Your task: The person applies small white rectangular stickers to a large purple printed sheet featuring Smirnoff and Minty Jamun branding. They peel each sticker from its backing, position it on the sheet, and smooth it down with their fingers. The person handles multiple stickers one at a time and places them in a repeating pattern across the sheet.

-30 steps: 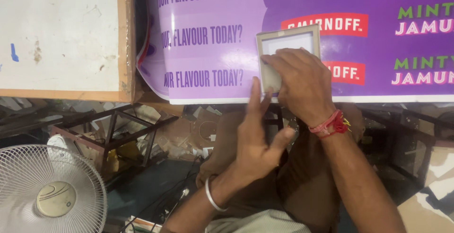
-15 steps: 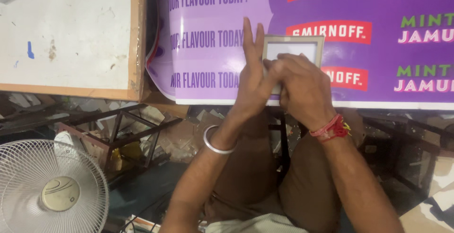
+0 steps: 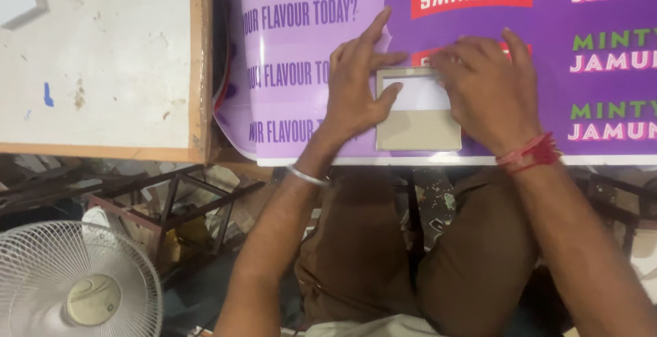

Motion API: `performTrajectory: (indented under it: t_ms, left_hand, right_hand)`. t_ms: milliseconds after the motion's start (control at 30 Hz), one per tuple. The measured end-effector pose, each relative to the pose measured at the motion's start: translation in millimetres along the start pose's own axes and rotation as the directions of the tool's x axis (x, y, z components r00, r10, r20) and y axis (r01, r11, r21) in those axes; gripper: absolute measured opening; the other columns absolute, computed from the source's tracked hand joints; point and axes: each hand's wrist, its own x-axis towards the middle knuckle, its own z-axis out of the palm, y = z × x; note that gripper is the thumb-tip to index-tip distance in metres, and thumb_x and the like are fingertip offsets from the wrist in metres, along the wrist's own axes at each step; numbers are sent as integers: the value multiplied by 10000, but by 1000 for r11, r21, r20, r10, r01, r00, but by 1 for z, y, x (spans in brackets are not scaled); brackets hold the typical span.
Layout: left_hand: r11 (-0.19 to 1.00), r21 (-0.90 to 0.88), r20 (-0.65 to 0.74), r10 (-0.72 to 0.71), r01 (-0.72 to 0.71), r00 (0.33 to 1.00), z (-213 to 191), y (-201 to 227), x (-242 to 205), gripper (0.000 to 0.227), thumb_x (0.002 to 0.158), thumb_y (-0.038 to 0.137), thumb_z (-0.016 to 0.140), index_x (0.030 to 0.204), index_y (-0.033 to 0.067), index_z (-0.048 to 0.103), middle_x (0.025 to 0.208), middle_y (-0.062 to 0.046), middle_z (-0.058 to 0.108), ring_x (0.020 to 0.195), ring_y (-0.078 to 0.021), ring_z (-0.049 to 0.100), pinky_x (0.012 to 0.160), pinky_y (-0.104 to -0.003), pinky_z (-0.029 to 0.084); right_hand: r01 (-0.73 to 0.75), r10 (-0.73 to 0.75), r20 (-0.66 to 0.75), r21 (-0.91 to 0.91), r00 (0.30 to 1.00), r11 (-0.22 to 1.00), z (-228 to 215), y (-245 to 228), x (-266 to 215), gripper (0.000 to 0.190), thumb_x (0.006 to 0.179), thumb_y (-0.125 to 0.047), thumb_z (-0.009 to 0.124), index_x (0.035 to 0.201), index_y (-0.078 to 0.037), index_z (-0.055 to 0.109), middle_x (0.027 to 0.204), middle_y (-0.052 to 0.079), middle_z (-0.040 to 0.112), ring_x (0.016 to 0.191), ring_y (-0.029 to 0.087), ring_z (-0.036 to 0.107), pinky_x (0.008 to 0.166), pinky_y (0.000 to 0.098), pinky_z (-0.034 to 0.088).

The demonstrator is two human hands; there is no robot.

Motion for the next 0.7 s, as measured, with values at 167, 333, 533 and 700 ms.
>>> performTrajectory:
  t_ms: [167,333,533,700]
  left_hand:
    - [966,256,15,34,-36,999,4,7,0,768,992,128,733,1615,239,298,1391,-25,758,1352,-157,584,1233,-488,313]
    - [869,484,121,46,-100,992,9,22,0,789,1041,230,700,1641,191,189,1315,-11,629,1501,-240,448,1283,-639,178]
    - [815,557,351,-55,-162,935,16,63,-2,903,940,208,557,1591,-133,31,1614,-303,394,1608,-387,183,1271,-727,72]
    - [905,413,284,-19,-105,959,3,80,-24,991,926,496,558,1531,-110,61,1590,-403,234,1513,-534,68,1129,-809,33]
  right_hand:
    - [40,-55,-67,-205,996,978,18,1,-6,169,905,-80,744,1016,-201,784,1036,-59,746,1118,156,663,1198,520,369]
    - [38,-60,-65,-292,996,956,23,-7,-3,152,830,-116,770,962,-188,792,986,-48,750,1048,164,696,1167,506,399]
    - [9,-18,-55,-144,998,990,24,-9,2,70,873,-197,822,894,-151,772,775,41,707,779,236,702,1151,551,459]
    - [-41,32,-129,-71,991,997,23,-13,-5,179,808,-3,690,866,-159,754,778,58,702,779,256,710,1176,540,484]
